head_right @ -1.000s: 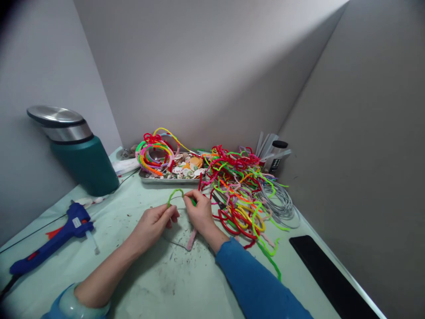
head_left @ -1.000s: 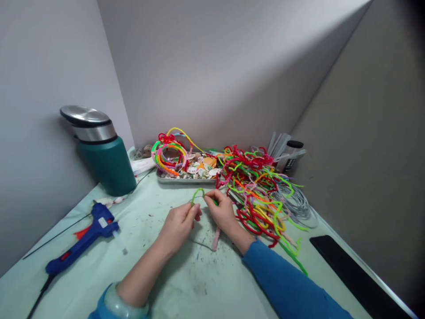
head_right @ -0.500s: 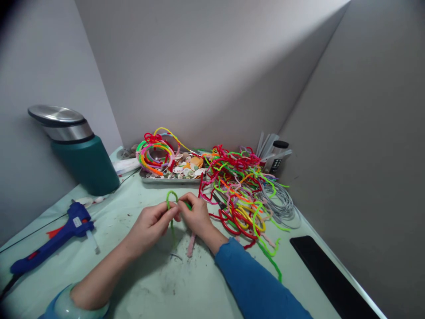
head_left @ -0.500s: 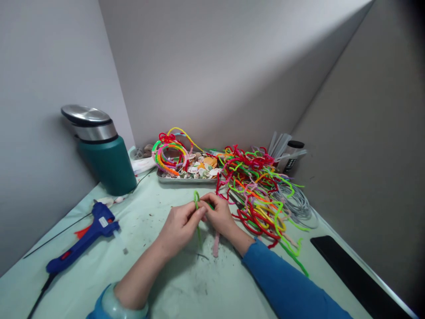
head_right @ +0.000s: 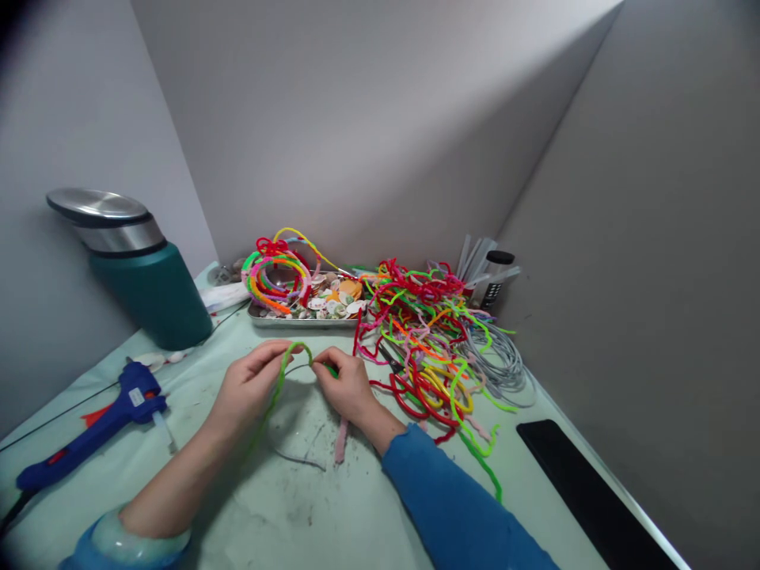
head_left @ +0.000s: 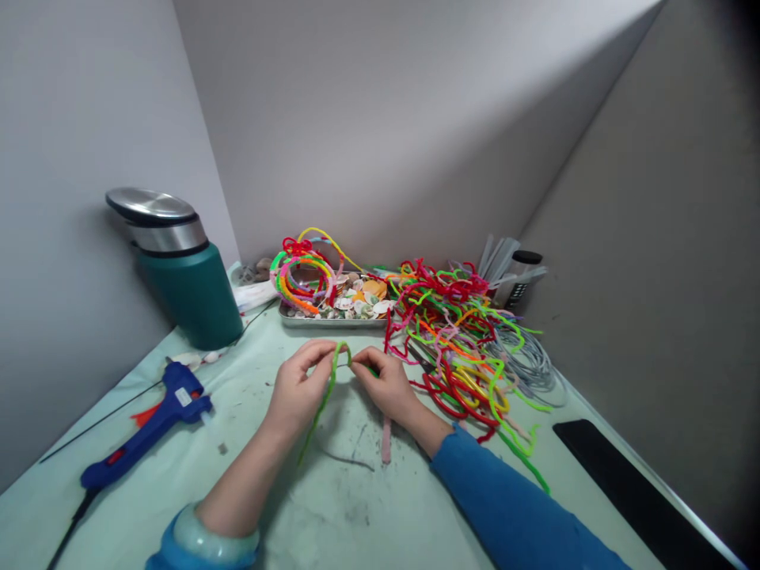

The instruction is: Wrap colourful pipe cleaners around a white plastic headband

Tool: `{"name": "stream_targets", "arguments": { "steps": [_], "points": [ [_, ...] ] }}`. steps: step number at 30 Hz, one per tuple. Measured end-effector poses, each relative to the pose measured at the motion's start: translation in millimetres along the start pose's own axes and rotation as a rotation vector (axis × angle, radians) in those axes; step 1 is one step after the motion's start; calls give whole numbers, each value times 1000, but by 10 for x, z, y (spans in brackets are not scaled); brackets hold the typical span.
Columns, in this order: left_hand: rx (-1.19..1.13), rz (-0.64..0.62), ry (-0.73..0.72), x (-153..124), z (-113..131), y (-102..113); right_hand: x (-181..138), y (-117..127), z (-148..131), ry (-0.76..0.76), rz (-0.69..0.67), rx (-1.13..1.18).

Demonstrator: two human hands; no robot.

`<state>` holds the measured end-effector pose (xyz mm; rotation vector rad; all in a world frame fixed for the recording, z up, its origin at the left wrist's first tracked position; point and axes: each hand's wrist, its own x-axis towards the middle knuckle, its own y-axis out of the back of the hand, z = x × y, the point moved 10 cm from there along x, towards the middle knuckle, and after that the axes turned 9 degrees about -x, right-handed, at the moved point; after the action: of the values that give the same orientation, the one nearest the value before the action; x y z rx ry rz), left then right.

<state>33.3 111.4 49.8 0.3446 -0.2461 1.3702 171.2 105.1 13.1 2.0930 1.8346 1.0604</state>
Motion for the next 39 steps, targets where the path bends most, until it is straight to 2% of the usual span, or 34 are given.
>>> {"name": "stream_targets", "arguments": {
  "steps": [2, 7, 11, 15, 18, 29, 39],
  "points": [
    [144, -6, -19, 6, -65, -29, -1, -2, 8, -5, 3, 6],
    [349, -90, 67, -19, -288, -118, -5, -17, -6, -2, -11, 34],
    [429, -130, -9, -38, -230, -164, -11, -41, -15, -6, -44, 51],
    [457, -157, -110, -71, -130, -216, -17, -89, -22, 5, -97, 84],
    [459, -172, -133, -91, -108, -233, -19, -114, -7, 5, -120, 101],
    [528, -170, -81, -104, -91, -221, -12, -124, -57, 21, -172, 138],
    [546, -166, -96, -111, -65, -224, -11, -150, -56, -1, -212, 188]
  ]
}}
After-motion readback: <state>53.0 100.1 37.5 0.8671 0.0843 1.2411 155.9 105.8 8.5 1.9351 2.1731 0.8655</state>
